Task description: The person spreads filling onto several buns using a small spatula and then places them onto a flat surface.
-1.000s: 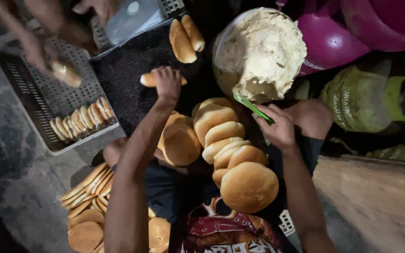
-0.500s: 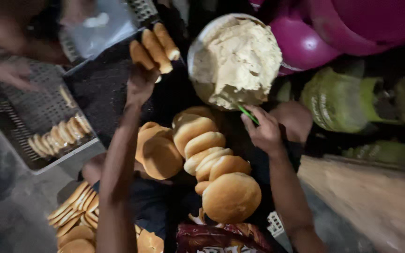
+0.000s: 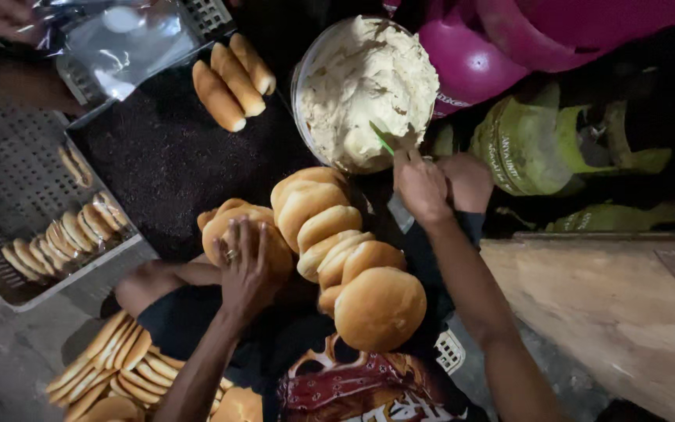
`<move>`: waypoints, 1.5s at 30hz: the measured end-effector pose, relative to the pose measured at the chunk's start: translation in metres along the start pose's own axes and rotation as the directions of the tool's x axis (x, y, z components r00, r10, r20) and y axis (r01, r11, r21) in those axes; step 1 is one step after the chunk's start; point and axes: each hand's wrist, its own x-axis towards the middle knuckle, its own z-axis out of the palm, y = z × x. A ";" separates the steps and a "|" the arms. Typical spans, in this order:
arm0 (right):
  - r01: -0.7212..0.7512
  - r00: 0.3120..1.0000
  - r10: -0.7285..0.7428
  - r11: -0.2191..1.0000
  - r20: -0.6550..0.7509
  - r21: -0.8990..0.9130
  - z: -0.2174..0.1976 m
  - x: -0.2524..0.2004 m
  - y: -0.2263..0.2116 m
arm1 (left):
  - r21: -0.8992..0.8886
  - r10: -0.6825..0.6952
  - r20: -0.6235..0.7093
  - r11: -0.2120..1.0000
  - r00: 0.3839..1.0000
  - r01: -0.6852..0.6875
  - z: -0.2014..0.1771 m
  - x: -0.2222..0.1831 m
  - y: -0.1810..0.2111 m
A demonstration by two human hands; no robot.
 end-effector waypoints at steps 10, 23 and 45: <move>-0.534 0.836 0.215 0.527 0.505 0.661 -0.009 -0.001 0.037 | -0.539 -0.237 0.179 0.789 0.955 0.297 -0.021 0.013 -0.063; 0.521 0.836 -0.519 0.653 -0.176 0.550 -0.052 0.039 -0.067 | -0.508 -0.172 0.620 -0.832 0.766 0.224 -0.002 0.086 -0.006; 0.415 0.908 -0.359 0.839 -0.216 0.352 -0.050 -0.002 -0.039 | -0.730 -0.447 0.376 -0.683 0.811 -0.038 0.029 0.081 -0.128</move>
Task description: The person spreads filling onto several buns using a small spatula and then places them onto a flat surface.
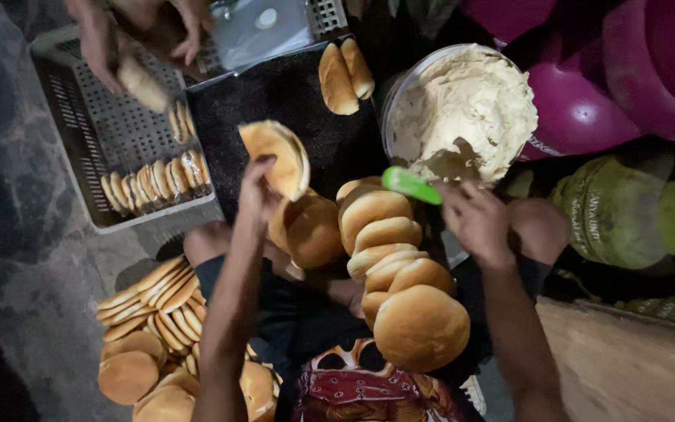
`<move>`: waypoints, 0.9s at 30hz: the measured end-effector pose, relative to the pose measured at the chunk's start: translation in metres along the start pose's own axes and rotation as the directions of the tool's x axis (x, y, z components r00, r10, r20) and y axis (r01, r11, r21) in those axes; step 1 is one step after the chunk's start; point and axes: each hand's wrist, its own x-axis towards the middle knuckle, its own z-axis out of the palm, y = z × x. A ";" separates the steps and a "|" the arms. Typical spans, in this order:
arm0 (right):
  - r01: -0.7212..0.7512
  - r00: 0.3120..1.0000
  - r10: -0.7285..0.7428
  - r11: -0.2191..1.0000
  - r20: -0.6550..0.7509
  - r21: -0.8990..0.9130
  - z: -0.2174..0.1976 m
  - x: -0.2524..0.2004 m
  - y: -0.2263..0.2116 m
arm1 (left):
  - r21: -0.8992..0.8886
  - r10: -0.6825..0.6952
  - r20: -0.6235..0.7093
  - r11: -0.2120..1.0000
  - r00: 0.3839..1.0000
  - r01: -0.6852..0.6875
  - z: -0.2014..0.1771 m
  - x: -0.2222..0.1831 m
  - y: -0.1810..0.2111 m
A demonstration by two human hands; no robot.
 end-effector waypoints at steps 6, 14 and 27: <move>-0.170 0.976 0.192 0.966 -0.101 0.196 0.008 -0.015 0.021 | 0.859 0.266 0.430 0.173 0.863 -0.482 0.002 0.086 0.008; -0.229 0.970 0.240 0.948 -0.026 0.223 0.015 -0.017 0.038 | 0.692 -0.030 -0.108 -0.720 0.994 0.053 0.059 0.137 -0.053; -0.459 0.885 0.465 0.877 -0.008 0.140 -0.006 -0.020 0.039 | 0.929 0.215 0.370 -0.074 0.904 -0.363 0.059 0.066 -0.037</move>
